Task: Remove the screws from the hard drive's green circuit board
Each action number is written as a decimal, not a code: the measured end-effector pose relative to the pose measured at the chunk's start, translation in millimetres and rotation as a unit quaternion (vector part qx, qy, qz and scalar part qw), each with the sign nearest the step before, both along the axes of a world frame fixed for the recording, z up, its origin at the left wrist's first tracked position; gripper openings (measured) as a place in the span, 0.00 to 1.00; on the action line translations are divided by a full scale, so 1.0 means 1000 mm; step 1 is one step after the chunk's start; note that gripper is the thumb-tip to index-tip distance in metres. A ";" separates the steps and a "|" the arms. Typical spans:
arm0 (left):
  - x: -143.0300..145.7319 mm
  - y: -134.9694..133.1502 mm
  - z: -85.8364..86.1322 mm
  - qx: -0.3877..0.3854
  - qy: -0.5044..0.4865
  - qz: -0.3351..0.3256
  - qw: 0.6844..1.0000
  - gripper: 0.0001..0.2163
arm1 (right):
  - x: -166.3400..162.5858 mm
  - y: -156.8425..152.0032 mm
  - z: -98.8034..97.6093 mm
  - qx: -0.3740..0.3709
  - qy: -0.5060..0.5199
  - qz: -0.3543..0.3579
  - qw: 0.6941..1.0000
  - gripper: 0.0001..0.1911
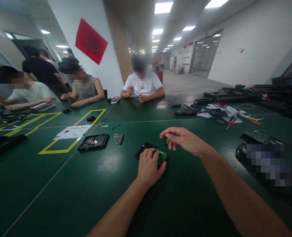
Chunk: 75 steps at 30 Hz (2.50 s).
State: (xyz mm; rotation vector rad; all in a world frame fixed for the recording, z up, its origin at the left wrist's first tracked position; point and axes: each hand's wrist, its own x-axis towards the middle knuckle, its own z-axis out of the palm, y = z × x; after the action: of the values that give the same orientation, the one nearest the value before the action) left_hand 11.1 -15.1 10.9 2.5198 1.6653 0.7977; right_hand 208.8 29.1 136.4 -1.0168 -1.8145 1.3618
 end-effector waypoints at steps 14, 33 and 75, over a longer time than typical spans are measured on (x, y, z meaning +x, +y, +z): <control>0.000 0.000 -0.002 0.002 -0.005 0.001 1.000 0.18 | -0.001 0.004 -0.004 0.038 -0.014 -0.045 0.998 0.12; 0.000 0.001 -0.004 0.010 -0.005 -0.002 1.000 0.18 | -0.005 0.006 -0.008 0.029 -0.005 -0.073 0.997 0.11; 0.000 0.001 -0.004 0.007 0.005 0.002 1.000 0.19 | -0.010 0.002 -0.006 0.013 -0.003 -0.075 0.997 0.11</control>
State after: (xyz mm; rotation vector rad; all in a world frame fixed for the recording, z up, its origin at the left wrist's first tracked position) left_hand 11.1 -14.5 6.8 2.5358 1.6728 0.8014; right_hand 198.7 30.9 130.6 -1.1216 -1.7177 1.2435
